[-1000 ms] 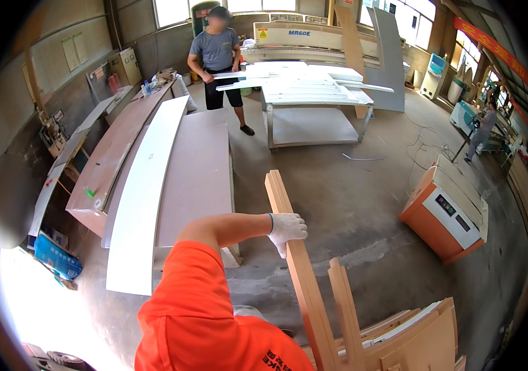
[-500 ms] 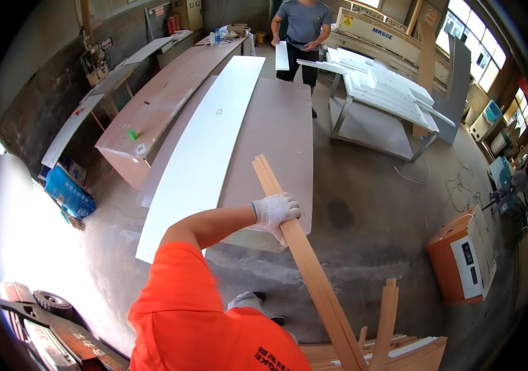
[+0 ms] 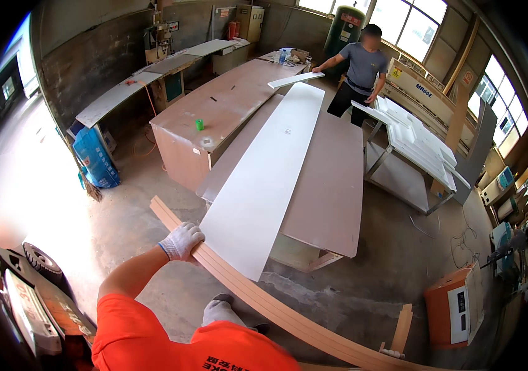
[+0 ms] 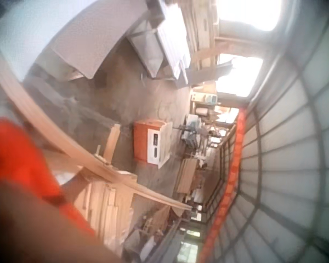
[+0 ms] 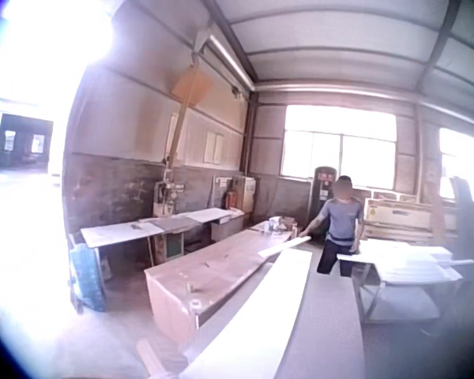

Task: The person moves several long wooden boards and flat panels from a stacked pallet onto nearby work benches.

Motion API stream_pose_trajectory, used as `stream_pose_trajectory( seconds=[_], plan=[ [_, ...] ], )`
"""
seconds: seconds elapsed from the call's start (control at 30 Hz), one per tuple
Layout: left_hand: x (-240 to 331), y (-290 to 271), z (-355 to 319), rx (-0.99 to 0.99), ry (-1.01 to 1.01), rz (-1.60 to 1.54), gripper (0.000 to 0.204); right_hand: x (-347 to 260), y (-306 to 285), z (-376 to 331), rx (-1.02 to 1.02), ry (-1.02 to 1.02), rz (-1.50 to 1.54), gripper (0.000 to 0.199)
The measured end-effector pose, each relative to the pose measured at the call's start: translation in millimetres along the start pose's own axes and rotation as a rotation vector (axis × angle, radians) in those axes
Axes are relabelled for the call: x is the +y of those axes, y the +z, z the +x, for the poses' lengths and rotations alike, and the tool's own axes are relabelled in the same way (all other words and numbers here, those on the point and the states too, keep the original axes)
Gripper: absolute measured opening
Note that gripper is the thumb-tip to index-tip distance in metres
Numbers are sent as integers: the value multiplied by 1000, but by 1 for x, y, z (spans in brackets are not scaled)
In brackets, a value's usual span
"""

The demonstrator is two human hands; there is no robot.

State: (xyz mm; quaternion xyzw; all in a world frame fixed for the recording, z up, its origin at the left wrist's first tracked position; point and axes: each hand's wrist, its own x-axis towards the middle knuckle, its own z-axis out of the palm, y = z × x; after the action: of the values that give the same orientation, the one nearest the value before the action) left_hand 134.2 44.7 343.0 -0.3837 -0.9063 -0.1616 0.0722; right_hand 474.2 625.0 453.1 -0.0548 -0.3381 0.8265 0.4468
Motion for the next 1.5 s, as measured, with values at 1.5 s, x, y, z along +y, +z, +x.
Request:
stream_pose_trajectory(
  seconds=[1.5],
  plan=[
    [-133, -63, -652, -429, -1692, -499, 80, 960, 568, -348, -398, 1269, -917, 105]
  ],
)
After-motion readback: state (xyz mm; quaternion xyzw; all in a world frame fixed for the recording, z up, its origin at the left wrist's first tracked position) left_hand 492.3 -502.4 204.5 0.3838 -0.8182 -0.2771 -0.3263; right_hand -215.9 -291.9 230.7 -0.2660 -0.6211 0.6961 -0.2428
